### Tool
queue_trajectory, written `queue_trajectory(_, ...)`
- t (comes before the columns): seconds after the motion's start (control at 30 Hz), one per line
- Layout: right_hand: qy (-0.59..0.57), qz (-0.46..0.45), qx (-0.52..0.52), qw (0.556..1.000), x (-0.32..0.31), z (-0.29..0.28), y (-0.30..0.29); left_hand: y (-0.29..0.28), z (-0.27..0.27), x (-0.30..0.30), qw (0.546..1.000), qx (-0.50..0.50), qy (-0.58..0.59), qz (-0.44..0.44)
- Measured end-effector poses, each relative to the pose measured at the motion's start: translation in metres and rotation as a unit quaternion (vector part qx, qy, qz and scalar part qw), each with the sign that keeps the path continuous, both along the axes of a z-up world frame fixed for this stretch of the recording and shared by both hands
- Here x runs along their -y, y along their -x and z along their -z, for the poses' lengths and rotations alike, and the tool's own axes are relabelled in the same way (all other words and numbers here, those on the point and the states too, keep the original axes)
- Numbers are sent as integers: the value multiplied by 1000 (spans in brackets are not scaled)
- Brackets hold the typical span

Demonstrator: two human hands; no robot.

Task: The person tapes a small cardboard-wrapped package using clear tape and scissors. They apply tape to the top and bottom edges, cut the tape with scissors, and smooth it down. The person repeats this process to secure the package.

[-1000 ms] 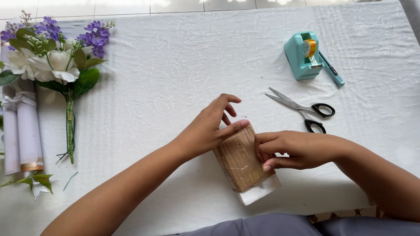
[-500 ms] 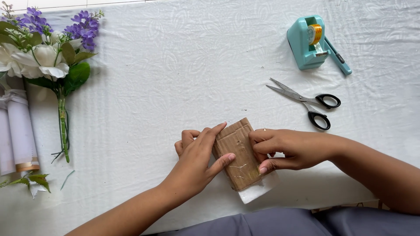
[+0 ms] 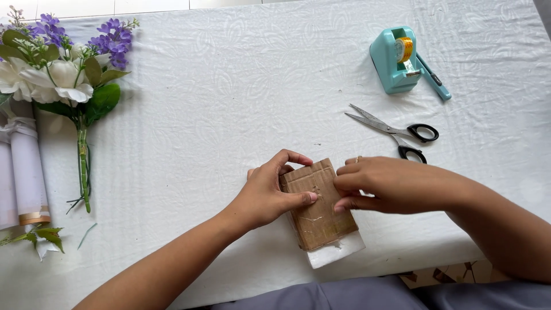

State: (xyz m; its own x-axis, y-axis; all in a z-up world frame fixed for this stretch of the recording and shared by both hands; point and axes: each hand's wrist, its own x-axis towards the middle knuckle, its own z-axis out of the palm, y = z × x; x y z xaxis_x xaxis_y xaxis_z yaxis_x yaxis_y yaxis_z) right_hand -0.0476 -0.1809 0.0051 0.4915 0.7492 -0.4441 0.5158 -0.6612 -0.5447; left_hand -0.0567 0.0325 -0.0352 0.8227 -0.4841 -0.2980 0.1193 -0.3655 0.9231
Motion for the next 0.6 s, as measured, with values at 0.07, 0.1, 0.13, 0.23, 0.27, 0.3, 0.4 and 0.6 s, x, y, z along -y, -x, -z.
queue_trajectory(0.07, 18, -2, 17, 1000, -3, -1, -15, 0, 1, -1, 1000, 13, 0, 0)
queue_trajectory(0.1, 37, -7, 32, 999, -5, -1, -22, 1, 2, -2, 1000, 24, 0, -2)
queue_trajectory(0.13, 36, -8, 30, 999, -12, -2, -26, 2, 4, -2, 1000, 22, 0, -3)
queue_trajectory(0.23, 102, -33, 34, 994, -29, -9, -39, 2, 5, -3, 999, 40, 12, -2)
queue_trajectory(0.27, 117, -34, 25, 992, -32, -10, -42, 1, 4, -3, 999, 44, 10, 0)
queue_trajectory(0.3, 133, -35, 14, 990, -36, -11, -46, 2, 3, -3, 999, 46, 9, 2)
queue_trajectory(0.4, 181, -51, 13, 982, -45, -21, -48, 2, 1, -3, 999, 51, 4, 5)
queue_trajectory(0.6, 199, -56, 1, 978, -58, -28, -48, 3, 8, -4, 998, 57, -1, 14)
